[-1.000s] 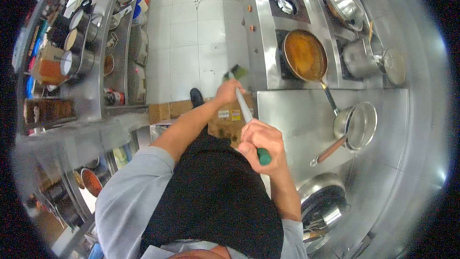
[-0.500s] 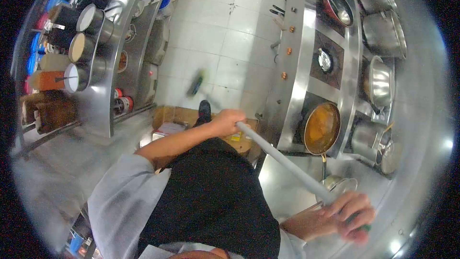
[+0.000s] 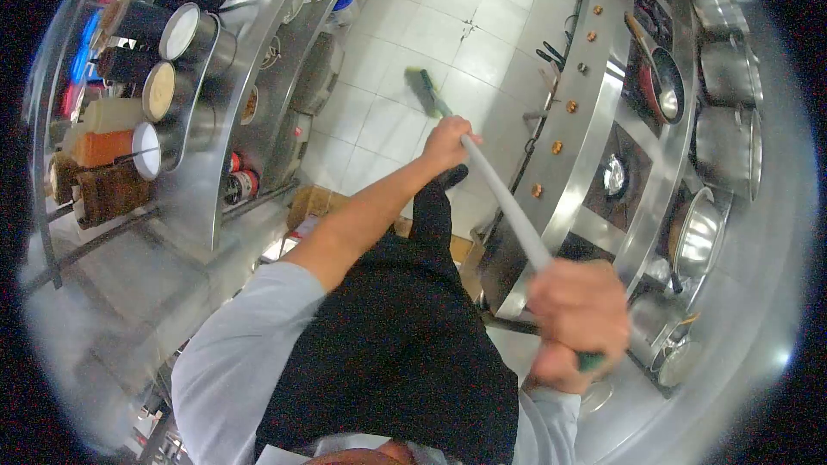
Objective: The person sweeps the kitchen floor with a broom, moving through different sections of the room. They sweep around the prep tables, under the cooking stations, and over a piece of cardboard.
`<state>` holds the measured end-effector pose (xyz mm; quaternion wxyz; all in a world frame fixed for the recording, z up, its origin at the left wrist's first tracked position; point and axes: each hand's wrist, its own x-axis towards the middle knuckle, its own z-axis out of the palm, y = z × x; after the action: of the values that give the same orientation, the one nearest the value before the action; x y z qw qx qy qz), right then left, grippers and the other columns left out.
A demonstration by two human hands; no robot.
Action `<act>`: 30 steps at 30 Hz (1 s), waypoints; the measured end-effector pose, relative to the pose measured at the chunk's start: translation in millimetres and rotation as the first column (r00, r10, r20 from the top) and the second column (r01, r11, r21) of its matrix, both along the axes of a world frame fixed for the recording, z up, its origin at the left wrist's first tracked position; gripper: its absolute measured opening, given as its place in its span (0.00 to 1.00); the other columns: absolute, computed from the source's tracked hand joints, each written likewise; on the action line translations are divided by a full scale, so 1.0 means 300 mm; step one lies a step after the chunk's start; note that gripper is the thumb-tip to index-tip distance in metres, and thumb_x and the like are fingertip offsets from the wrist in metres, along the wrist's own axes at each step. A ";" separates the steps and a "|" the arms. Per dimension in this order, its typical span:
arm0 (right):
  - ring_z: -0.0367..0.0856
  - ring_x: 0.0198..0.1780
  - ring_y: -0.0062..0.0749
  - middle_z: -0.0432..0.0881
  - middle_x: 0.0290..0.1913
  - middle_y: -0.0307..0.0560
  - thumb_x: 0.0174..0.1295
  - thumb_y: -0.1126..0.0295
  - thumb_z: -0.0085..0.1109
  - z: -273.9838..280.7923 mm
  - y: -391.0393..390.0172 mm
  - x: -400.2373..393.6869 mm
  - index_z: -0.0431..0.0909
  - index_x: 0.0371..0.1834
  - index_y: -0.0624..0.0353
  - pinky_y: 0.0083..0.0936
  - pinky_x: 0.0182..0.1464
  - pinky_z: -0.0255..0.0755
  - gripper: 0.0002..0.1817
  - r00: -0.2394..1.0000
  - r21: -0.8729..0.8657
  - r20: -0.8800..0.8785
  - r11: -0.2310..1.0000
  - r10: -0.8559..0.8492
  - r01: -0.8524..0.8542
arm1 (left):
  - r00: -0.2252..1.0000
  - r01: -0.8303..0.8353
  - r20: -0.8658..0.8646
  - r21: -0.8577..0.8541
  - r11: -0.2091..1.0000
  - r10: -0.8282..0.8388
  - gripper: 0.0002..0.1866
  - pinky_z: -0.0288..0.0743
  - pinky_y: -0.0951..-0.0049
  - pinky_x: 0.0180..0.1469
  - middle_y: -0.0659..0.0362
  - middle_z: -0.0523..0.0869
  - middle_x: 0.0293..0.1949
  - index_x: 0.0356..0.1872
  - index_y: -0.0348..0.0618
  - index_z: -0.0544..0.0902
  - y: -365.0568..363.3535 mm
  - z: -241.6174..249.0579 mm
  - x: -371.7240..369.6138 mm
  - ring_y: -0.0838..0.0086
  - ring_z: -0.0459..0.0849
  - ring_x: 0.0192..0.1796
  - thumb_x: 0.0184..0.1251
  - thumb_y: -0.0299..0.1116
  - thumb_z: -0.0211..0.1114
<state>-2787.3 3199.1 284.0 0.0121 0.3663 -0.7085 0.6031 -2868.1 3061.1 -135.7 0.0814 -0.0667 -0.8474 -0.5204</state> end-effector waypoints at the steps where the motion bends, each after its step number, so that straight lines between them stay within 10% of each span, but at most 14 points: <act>1: 0.74 0.13 0.30 0.73 0.14 0.36 0.73 0.40 0.67 0.033 0.082 -0.042 0.69 0.13 0.55 0.24 0.21 0.75 0.37 0.998 -0.073 -0.032 0.995 0.060 -0.062 | 0.994 0.091 0.057 -0.054 0.994 -0.088 0.19 0.77 0.49 0.48 0.48 0.84 0.36 0.28 0.40 0.81 -0.017 0.068 0.004 0.44 0.83 0.44 0.70 0.45 0.75; 6: 0.78 0.17 0.33 0.78 0.18 0.40 0.82 0.50 0.59 0.008 0.370 -0.255 0.80 0.21 0.58 0.29 0.21 0.78 0.30 0.945 -0.459 0.261 0.887 0.195 -0.056 | 0.922 0.207 0.354 -0.114 0.972 -0.155 0.06 0.79 0.47 0.49 0.50 0.85 0.37 0.36 0.49 0.91 -0.121 0.122 0.291 0.46 0.85 0.47 0.65 0.38 0.75; 10: 0.85 0.33 0.42 0.83 0.30 0.48 0.77 0.62 0.63 -0.290 0.135 -0.500 0.80 0.27 0.67 0.40 0.39 0.82 0.21 0.709 -0.148 0.674 0.978 0.207 -0.145 | 0.807 -0.002 0.543 -0.394 0.919 0.235 0.10 0.80 0.47 0.54 0.46 0.87 0.40 0.39 0.47 0.93 -0.341 -0.165 0.379 0.45 0.86 0.48 0.70 0.40 0.70; 14: 0.83 0.33 0.49 0.81 0.28 0.51 0.68 0.68 0.69 -0.244 0.012 -0.656 0.78 0.26 0.67 0.41 0.39 0.79 0.16 0.827 -0.066 0.439 0.931 0.351 -0.360 | 0.896 -0.107 0.303 -0.563 0.820 0.325 0.16 0.76 0.49 0.67 0.46 0.88 0.47 0.44 0.45 0.92 -0.334 -0.390 -0.012 0.43 0.83 0.62 0.79 0.46 0.64; 16: 0.81 0.31 0.51 0.80 0.26 0.51 0.66 0.67 0.71 -0.159 0.033 -0.762 0.77 0.22 0.65 0.42 0.40 0.79 0.18 0.871 0.008 0.374 0.938 0.318 -0.346 | 0.899 -0.408 0.042 -0.280 0.869 0.435 0.15 0.78 0.52 0.65 0.48 0.88 0.45 0.42 0.44 0.90 -0.216 -0.475 -0.309 0.44 0.83 0.61 0.76 0.46 0.69; 20: 0.82 0.26 0.44 0.79 0.21 0.45 0.74 0.50 0.67 -0.088 0.066 -0.928 0.78 0.19 0.60 0.41 0.35 0.83 0.29 0.874 -0.034 0.038 0.874 0.485 -0.484 | 0.945 -0.245 0.183 -0.147 0.958 0.269 0.16 0.77 0.48 0.56 0.48 0.87 0.38 0.35 0.43 0.87 -0.174 -0.053 -0.692 0.46 0.83 0.52 0.73 0.46 0.72; 23: 0.85 0.26 0.43 0.83 0.23 0.47 0.71 0.33 0.64 -0.013 0.222 -1.063 0.81 0.23 0.60 0.44 0.34 0.86 0.37 0.861 -0.193 0.098 0.858 0.499 -0.475 | 0.945 -0.211 0.198 -0.238 0.948 0.261 0.09 0.76 0.48 0.51 0.48 0.86 0.37 0.35 0.46 0.89 -0.190 0.091 -0.683 0.48 0.83 0.49 0.69 0.39 0.74; 27: 0.85 0.26 0.45 0.82 0.23 0.48 0.77 0.49 0.66 -0.114 0.142 -1.215 0.79 0.22 0.62 0.44 0.30 0.81 0.29 0.826 -0.251 0.455 0.938 0.332 -0.239 | 0.946 -0.182 0.192 -0.351 0.919 0.261 0.08 0.77 0.47 0.50 0.50 0.85 0.34 0.37 0.47 0.92 -0.332 -0.027 -0.443 0.50 0.85 0.44 0.64 0.38 0.74; 30: 0.82 0.25 0.45 0.80 0.22 0.47 0.74 0.58 0.66 -0.234 -0.097 -1.246 0.76 0.18 0.62 0.42 0.31 0.78 0.26 0.841 -0.172 0.474 0.964 0.260 -0.200 | 0.729 -0.156 0.551 -0.445 0.882 0.407 0.17 0.77 0.46 0.55 0.46 0.84 0.33 0.30 0.39 0.86 -0.459 -0.117 -0.526 0.47 0.84 0.48 0.74 0.44 0.68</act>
<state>-3161.1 3170.1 213.8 -0.2201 0.2815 -0.6027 0.7135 -3025.8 2923.5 -170.8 -0.1414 0.2289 -0.9069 -0.3244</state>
